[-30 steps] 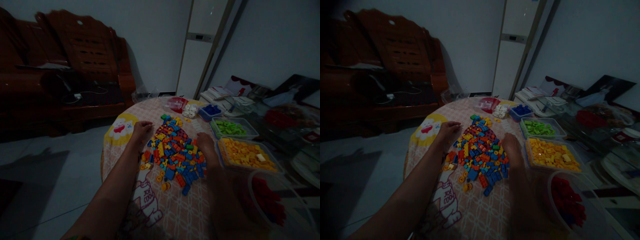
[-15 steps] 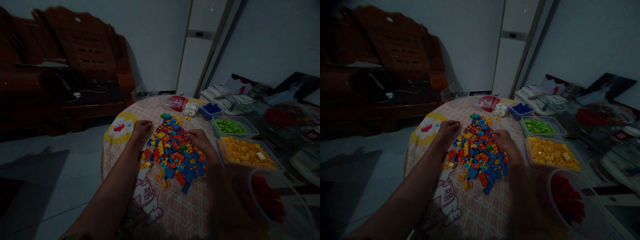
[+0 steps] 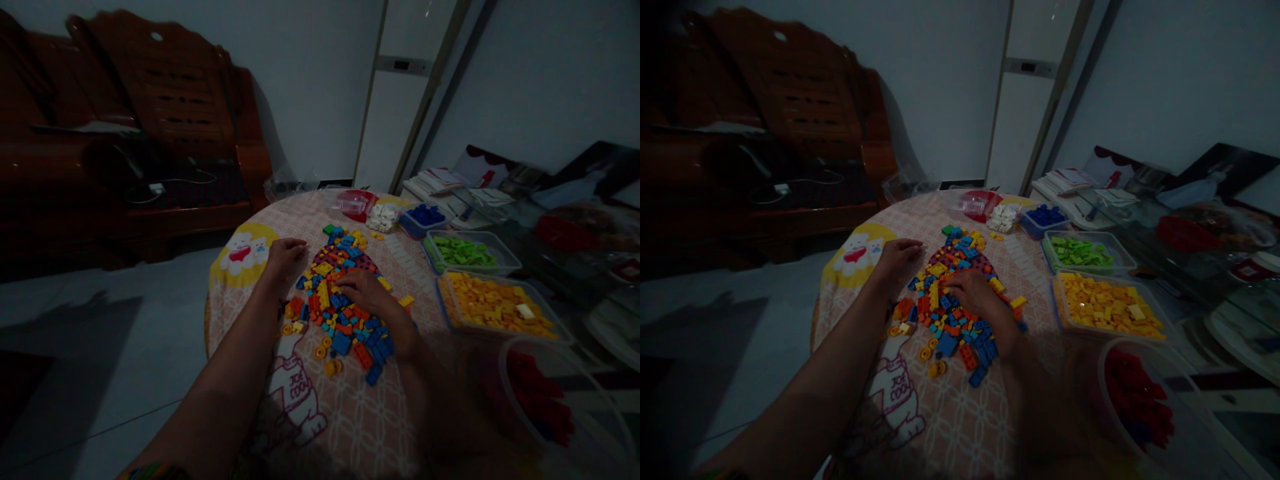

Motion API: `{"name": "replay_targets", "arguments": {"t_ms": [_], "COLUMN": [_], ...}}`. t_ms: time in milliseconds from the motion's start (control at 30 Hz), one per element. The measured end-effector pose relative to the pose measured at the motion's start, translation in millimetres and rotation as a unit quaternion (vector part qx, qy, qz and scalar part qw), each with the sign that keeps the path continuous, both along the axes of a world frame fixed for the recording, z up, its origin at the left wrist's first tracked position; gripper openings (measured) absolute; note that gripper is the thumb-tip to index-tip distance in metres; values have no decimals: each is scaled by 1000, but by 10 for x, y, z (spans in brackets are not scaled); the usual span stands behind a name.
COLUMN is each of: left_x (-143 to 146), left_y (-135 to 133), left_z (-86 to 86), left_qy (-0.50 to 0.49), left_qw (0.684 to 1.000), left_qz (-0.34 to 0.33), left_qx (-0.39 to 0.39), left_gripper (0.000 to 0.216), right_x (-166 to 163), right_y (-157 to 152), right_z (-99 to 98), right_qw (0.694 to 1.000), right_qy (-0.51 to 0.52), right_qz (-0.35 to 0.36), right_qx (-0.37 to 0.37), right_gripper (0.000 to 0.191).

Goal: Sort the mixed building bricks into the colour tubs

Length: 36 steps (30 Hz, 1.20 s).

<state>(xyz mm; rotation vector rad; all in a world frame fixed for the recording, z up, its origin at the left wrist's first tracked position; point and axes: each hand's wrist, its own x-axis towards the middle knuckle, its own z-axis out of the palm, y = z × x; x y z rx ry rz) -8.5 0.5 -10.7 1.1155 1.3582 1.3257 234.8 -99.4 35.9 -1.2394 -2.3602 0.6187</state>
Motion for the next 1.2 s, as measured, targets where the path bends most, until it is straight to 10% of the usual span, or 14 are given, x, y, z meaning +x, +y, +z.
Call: {"name": "replay_targets", "arguments": {"t_ms": [200,500,767,1200], "left_x": [-8,-18,-16,-21], "left_y": [24,32,23,-152], "left_z": [-30,-76,-60,196], "left_qy": [-3,-14,-18,102], "left_qw": [1000,1000,1000,969], "left_qz": [-8,-8,-8,-222], "left_qx": [5,18,12,-22], "left_gripper": [24,29,32,29], "right_x": [197,-454,-374,44], "right_y": [58,-149,-130,-9], "right_z": [31,-184,-160,47], "right_qw": [987,993,988,974], "right_qy": [-116,-55,-113,-188], "right_qz": [-104,61,-10,-118], "right_qx": [24,85,110,44], "right_gripper": [28,37,29,27]}}
